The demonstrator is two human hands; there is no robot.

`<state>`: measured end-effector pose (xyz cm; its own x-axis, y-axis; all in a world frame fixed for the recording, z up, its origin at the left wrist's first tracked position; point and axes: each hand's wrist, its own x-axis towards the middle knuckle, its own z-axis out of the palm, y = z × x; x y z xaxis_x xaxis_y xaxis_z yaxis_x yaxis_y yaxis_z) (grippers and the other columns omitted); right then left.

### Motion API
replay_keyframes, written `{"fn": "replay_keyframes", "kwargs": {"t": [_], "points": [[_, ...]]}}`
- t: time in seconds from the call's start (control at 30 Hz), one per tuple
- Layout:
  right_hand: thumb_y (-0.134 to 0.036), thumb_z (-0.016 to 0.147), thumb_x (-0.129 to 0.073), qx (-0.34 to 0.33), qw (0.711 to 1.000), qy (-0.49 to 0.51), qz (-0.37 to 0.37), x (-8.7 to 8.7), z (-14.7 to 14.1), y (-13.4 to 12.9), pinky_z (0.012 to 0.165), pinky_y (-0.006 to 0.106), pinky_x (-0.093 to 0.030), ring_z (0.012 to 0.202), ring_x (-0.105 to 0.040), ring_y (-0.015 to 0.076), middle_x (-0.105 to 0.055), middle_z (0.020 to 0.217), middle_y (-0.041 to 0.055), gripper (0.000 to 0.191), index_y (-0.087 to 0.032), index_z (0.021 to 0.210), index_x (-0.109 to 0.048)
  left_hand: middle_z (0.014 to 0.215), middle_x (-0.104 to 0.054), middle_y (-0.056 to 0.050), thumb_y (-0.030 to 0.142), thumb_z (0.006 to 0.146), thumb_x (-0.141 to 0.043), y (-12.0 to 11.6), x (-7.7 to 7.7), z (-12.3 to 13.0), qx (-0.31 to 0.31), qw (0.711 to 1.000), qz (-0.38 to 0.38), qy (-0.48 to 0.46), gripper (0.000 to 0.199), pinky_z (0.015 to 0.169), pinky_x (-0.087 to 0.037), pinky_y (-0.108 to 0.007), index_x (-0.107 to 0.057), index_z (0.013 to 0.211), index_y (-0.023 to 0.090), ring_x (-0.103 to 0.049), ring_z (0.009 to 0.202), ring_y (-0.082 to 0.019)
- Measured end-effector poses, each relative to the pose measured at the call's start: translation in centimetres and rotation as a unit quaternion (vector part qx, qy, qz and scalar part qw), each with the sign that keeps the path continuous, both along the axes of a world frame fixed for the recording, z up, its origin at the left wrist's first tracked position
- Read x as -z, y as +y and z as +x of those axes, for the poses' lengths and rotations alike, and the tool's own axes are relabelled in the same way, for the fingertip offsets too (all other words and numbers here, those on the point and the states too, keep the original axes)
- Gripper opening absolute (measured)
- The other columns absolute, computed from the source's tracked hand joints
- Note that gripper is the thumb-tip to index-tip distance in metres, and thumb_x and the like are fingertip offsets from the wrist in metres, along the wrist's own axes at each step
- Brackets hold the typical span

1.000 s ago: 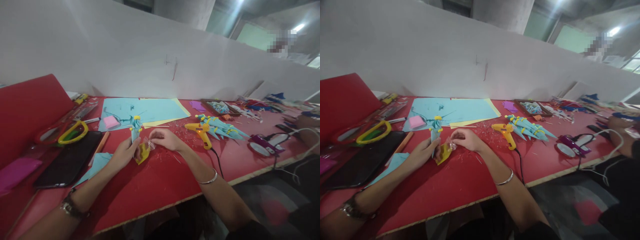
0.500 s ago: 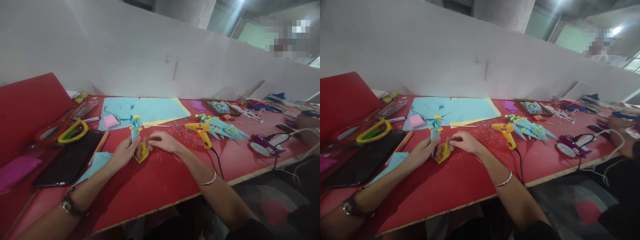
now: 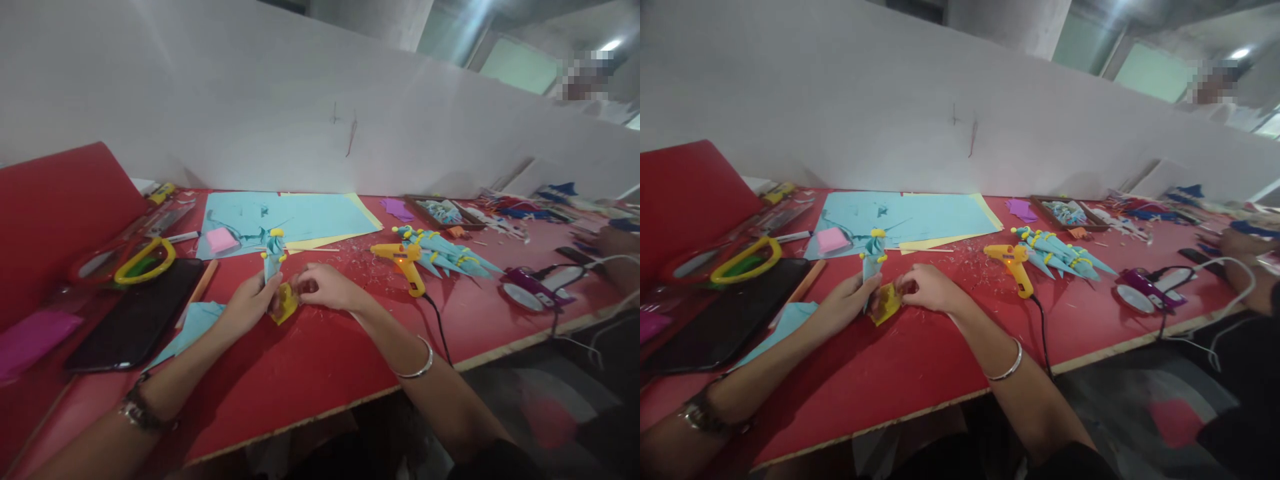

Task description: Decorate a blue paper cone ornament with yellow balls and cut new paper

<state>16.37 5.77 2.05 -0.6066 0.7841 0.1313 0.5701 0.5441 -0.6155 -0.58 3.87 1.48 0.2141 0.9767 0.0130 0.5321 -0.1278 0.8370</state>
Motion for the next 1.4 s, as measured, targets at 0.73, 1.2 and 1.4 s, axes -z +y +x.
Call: {"fn": "replay_keyframes", "kwargs": {"t": [0.73, 1.2, 1.4], "points": [[-0.003, 0.064, -0.054, -0.026, 0.996, 0.070, -0.054, 0.5, -0.5, 0.1, 0.056, 0.020, -0.036, 0.056, -0.047, 0.0077, -0.052, 0.060, -0.0019, 0.012, -0.013, 0.061, -0.060, 0.049, -0.056, 0.001, 0.051, 0.079, -0.033, 0.2, 0.3, -0.2, -0.003, 1.000, -0.015, 0.010, 0.043, 0.053, -0.036, -0.024, -0.046, 0.053, 0.019, -0.051, 0.050, -0.014], [-0.017, 0.063, -0.061, 0.179, 0.812, 0.500, -0.241, 1.4, -0.1, 1.5, 0.068, 0.025, -0.043, 0.061, -0.054, 0.0076, -0.058, 0.064, -0.0034, 0.016, -0.018, 0.078, -0.061, 0.048, -0.059, -0.002, 0.049, 0.078, -0.032, 0.2, 0.0, -0.2, 0.012, 0.999, -0.036, -0.024, 0.044, 0.055, -0.040, -0.026, -0.048, 0.050, 0.018, -0.056, 0.051, -0.016], [-0.019, 0.060, -0.065, 0.159, 0.789, 0.531, -0.264, 1.4, -0.4, 1.2, 0.072, 0.025, -0.044, 0.064, -0.055, 0.0077, -0.063, 0.068, -0.0009, 0.014, -0.018, 0.075, -0.067, 0.048, -0.058, 0.000, 0.047, 0.078, -0.032, 0.1, -0.1, -0.1, 0.008, 1.000, -0.029, -0.006, 0.040, 0.053, -0.038, -0.024, -0.045, 0.053, 0.019, -0.054, 0.049, -0.014]]}}
